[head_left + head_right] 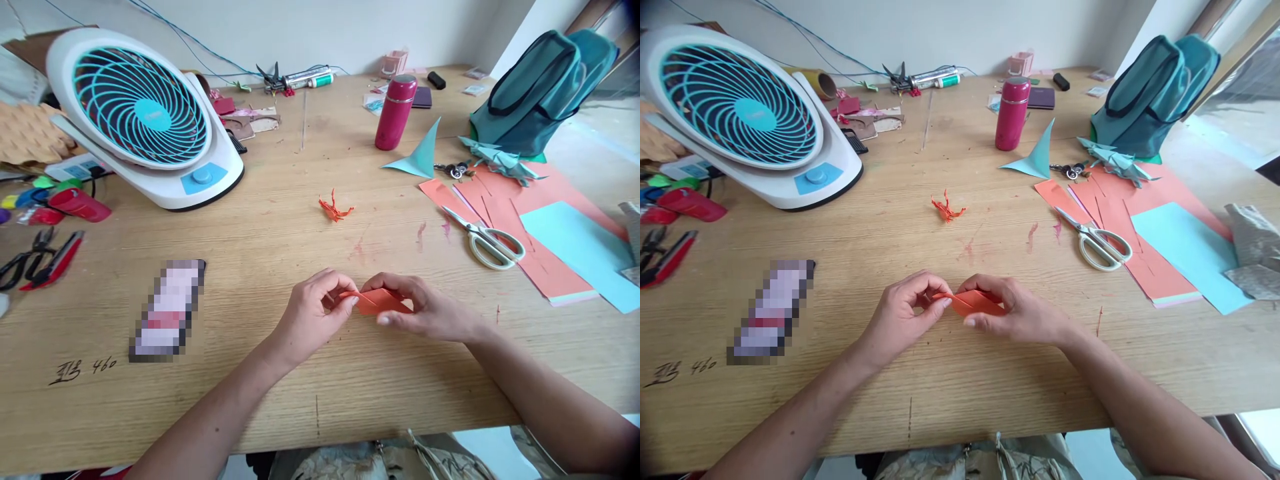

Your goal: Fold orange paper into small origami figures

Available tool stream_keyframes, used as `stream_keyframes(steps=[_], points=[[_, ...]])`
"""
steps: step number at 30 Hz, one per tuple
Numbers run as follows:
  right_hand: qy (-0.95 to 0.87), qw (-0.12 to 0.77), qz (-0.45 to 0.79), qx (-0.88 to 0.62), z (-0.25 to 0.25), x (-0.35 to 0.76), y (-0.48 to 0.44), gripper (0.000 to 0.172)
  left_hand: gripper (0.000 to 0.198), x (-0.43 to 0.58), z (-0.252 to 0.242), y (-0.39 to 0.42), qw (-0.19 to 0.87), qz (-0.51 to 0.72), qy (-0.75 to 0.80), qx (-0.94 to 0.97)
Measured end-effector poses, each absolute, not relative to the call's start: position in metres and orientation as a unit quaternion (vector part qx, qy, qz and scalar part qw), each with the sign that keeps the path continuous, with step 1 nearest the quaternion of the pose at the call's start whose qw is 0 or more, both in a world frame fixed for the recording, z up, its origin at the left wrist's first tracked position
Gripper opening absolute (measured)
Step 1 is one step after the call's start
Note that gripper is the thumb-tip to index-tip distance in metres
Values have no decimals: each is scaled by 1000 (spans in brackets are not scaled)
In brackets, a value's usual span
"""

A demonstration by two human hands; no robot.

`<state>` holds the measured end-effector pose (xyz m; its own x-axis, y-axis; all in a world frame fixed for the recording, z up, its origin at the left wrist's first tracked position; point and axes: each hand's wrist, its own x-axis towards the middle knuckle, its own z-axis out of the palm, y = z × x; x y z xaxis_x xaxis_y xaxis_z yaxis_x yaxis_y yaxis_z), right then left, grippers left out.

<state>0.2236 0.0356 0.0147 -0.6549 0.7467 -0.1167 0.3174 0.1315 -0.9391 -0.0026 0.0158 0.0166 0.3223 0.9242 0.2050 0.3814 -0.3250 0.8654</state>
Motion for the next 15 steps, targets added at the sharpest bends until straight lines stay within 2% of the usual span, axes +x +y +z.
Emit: stream_keyframes(steps=[2, 4, 9, 12, 15], points=[[-739, 186, 500, -411, 14, 221, 32, 28, 9, -1, 15, 15, 398, 353, 463, 709], [-728, 189, 500, -429, 10, 216, 29, 23, 7, 0, 14, 15, 415, 349, 468, 698], [-677, 230, 552, -429, 0, 208, 25, 27, 9, 0, 15, 14, 374, 380, 458, 711], [-675, 267, 544, -422, -1, 206, 22, 19, 13, -2, 16, 15, 350, 393, 436, 730], [-690, 296, 515, -414, -2, 205, 19, 27, 20, -3, 15, 15, 360, 382, 431, 734]])
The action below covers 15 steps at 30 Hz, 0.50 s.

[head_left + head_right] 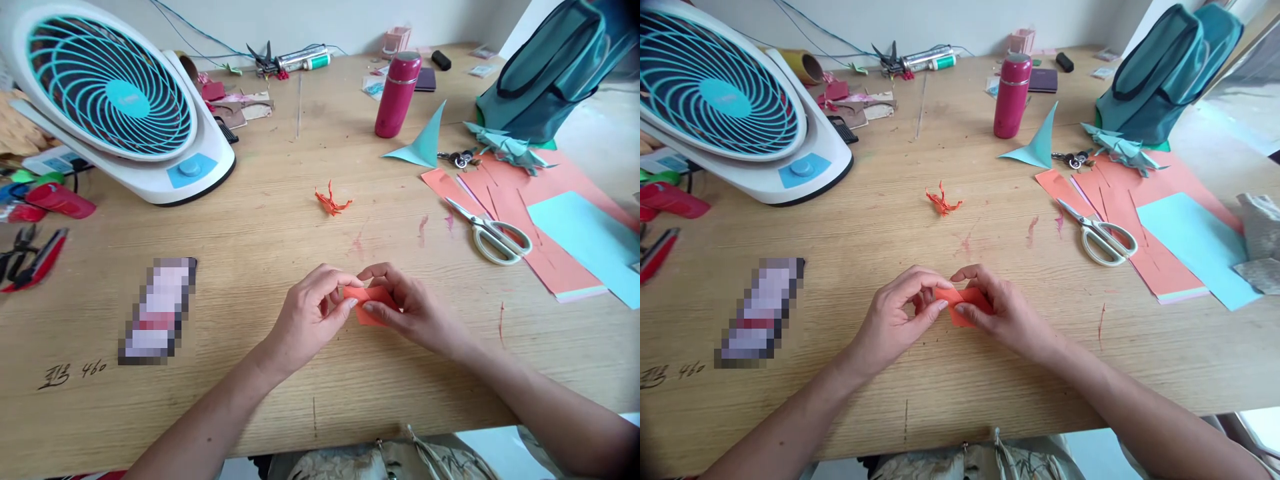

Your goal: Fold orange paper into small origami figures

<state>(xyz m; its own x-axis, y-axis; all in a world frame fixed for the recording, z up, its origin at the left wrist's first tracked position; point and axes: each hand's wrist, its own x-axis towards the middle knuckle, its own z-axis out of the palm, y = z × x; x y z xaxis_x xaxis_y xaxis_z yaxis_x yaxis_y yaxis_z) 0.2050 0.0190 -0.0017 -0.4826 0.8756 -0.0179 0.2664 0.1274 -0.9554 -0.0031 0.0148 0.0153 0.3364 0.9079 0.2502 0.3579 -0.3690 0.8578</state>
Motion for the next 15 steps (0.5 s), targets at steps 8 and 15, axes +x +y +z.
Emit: stream_keyframes(steps=[8, 15], points=[[-764, 332, 388, -395, -6, 204, 15, 18, 3, -1, 16, 16, 450, 349, 477, 669], [-774, 304, 386, -399, -1, 203, 14, 8, 10, -3, 15, 19, 506, 339, 492, 622]])
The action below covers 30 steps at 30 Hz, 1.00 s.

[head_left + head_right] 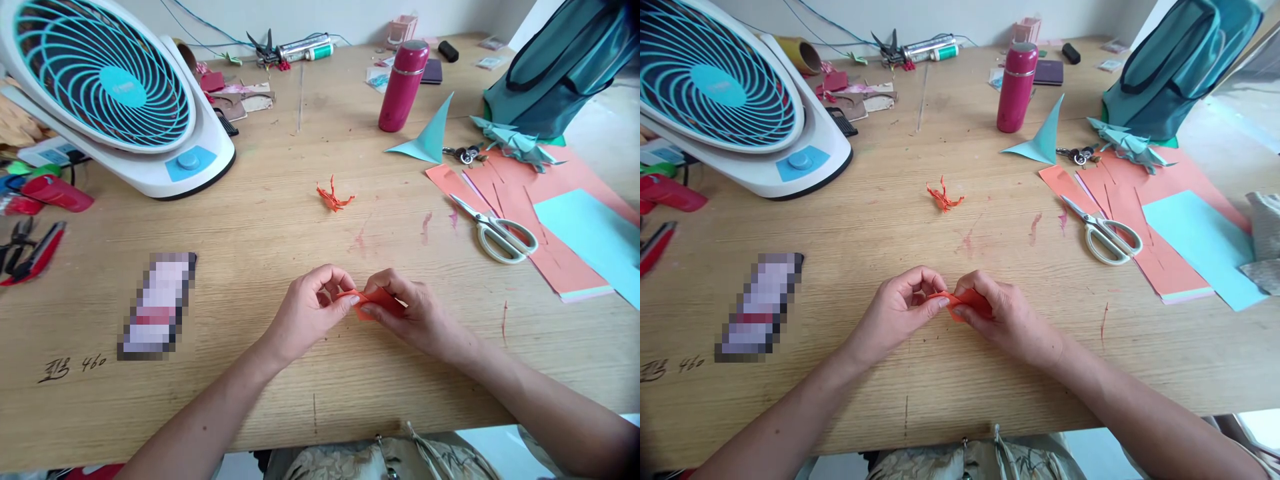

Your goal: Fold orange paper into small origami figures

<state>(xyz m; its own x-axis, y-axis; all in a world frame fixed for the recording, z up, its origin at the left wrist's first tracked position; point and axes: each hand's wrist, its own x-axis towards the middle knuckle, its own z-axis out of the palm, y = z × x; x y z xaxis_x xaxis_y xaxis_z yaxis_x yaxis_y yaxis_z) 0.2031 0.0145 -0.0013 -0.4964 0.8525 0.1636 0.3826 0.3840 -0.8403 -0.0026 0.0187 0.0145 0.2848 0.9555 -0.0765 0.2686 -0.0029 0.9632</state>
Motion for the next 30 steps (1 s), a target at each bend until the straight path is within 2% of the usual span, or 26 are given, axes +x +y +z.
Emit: stream_keyframes(steps=[13, 19, 21, 26, 30], points=[[-765, 302, 399, -405, -9, 200, 17, 4, 10, -4, 7, 21, 452, 335, 476, 676], [-682, 302, 493, -448, -10, 193, 14, 17, 9, -1, 5, 17, 447, 337, 481, 675], [-649, 313, 526, -451, -8, 191, 13, 22, 6, 0, 5, 16, 421, 352, 483, 682], [-590, 345, 572, -453, -5, 188, 14, 29, 14, 0, 6, 14, 284, 389, 425, 766], [-557, 364, 597, -449, -6, 188, 14, 32, 14, -1, 6, 15, 229, 392, 401, 796]])
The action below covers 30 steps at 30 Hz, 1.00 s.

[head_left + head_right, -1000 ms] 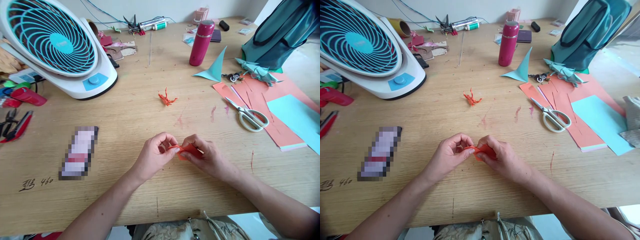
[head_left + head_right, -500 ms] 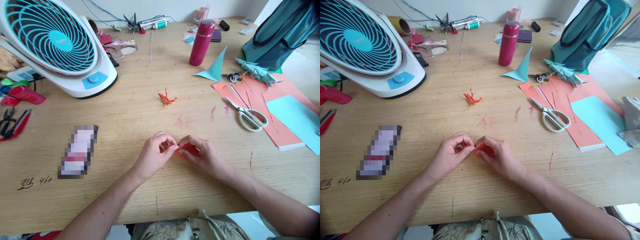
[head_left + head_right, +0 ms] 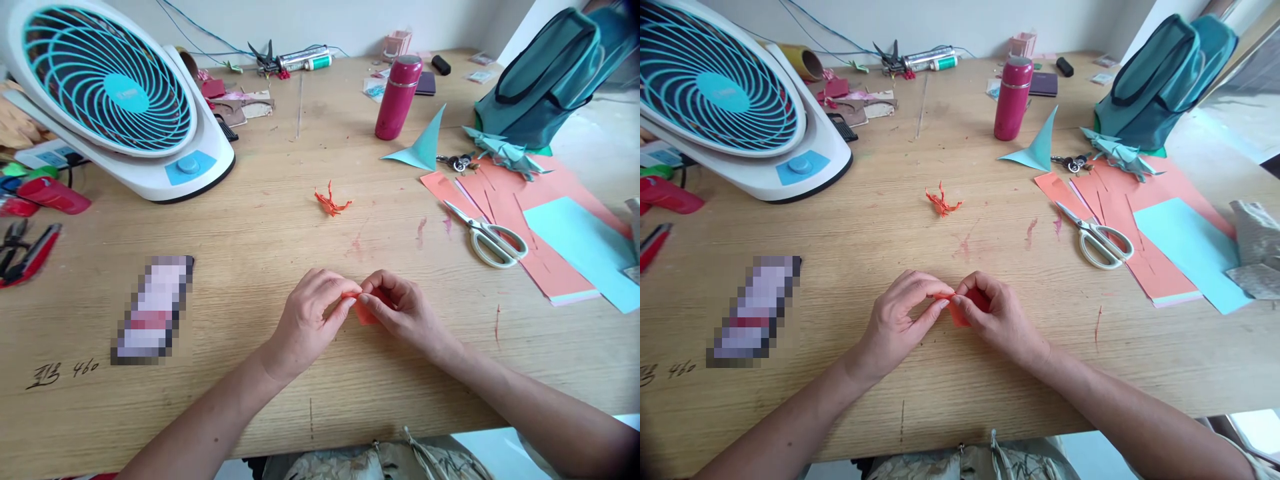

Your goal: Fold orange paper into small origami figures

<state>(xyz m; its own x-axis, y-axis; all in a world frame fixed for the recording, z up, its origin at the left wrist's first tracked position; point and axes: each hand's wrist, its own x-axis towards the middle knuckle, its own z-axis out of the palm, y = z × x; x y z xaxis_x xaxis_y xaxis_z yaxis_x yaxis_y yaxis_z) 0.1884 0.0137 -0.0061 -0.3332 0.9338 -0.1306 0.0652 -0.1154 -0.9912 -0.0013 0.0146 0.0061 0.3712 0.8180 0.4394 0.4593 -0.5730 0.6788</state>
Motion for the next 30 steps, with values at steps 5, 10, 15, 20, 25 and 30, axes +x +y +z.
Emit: stream_keyframes(steps=[5, 10, 15, 20, 25, 30], points=[[-537, 368, 617, -442, -5, 188, 14, 35, 15, -3, 6, 15, 191, 384, 395, 812], [-535, 371, 624, -432, -3, 188, 12, 33, 12, -5, 8, 15, 181, 379, 400, 815], [-575, 368, 583, -441, -4, 189, 11, 29, 10, -6, 10, 15, 182, 358, 401, 823], [-619, 350, 544, -446, -7, 192, 10, 24, 7, -7, 12, 16, 174, 334, 411, 830], [-621, 346, 541, -450, -9, 192, 11, 20, 7, -9, 13, 16, 158, 320, 414, 837], [-610, 337, 553, -457, -14, 193, 11, 19, 9, -9, 13, 15, 164, 316, 424, 833]])
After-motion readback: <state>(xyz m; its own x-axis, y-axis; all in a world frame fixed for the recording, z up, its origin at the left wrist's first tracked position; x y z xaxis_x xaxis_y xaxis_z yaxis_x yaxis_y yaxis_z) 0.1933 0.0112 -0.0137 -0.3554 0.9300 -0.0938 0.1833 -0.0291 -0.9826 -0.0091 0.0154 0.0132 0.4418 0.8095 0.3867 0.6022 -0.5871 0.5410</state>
